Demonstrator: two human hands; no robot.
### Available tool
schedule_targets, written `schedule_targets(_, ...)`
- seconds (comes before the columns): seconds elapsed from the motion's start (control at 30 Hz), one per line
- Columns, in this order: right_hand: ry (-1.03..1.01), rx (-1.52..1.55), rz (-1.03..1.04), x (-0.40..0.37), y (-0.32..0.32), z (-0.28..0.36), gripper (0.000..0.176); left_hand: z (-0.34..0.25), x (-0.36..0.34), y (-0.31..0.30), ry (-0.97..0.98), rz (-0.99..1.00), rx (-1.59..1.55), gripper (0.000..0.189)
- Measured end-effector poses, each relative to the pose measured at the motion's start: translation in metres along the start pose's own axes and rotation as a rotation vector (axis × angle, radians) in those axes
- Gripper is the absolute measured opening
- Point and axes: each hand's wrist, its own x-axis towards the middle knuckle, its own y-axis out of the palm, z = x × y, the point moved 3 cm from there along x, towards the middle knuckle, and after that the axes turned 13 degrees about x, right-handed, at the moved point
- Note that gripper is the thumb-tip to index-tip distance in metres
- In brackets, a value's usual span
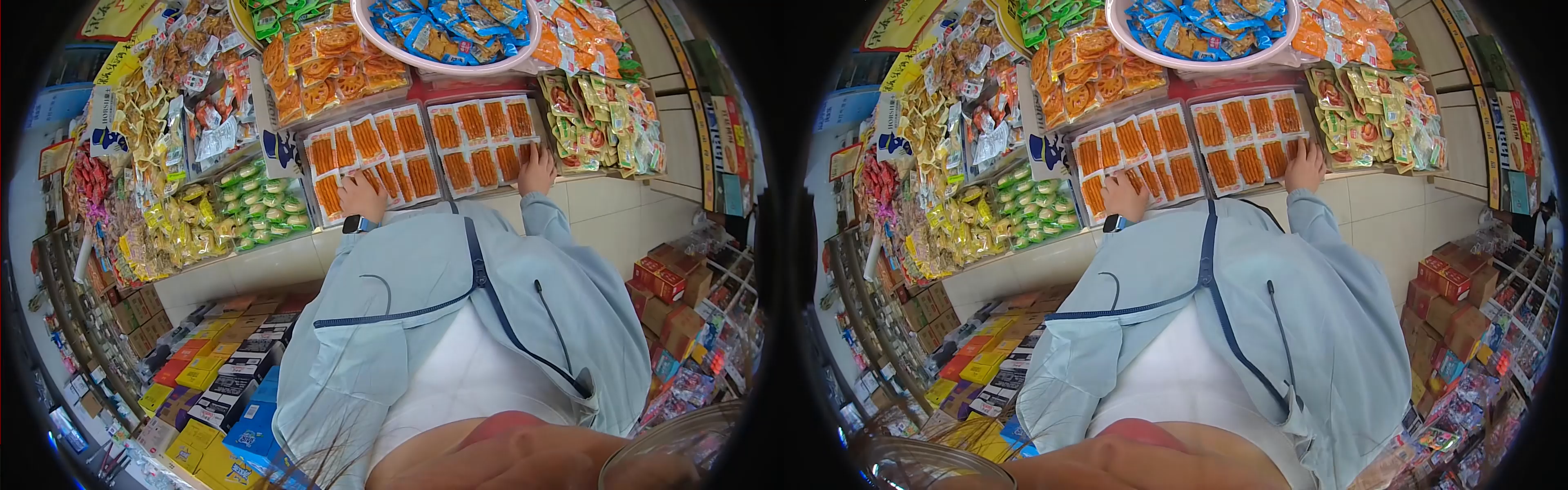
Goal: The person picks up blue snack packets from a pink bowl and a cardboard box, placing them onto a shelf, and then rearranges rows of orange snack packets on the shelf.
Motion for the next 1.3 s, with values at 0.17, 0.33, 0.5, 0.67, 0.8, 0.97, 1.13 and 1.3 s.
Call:
schedule_targets(0.17,0.012,0.05,0.005,-0.001,0.002,-0.002,0.052,0.006,0.009,0.013,0.053,0.009,-0.077,0.072)
schedule_targets(0.33,-0.006,0.072,-0.019,0.0,0.006,-0.005,0.052,-0.001,0.0,0.009,0.069,-0.047,-0.093,0.076)
schedule_targets(0.5,-0.03,0.02,-0.052,0.0,0.003,-0.001,0.052,0.004,-0.009,0.03,0.027,-0.24,-0.157,0.079)
schedule_targets(0.67,-0.037,0.043,-0.049,0.001,0.007,-0.004,0.053,-0.002,-0.01,0.024,0.015,-0.177,-0.175,0.08)
schedule_targets(0.8,-0.128,0.112,-0.064,-0.007,-0.002,0.006,0.057,-0.01,-0.012,-0.008,0.036,0.04,-0.239,0.089)
schedule_targets(0.97,-0.366,0.374,-0.041,-0.032,-0.023,0.059,0.06,-0.022,-0.005,0.003,0.228,0.012,-0.51,0.082)
schedule_targets(1.13,-0.617,0.497,0.207,-0.042,-0.05,0.129,0.053,-0.067,0.004,-0.021,0.397,-0.062,-0.827,0.08)
schedule_targets(1.3,-0.032,1.296,0.926,-0.037,-0.032,0.155,0.035,-0.113,0.011,0.012,0.387,0.133,-0.96,0.083)
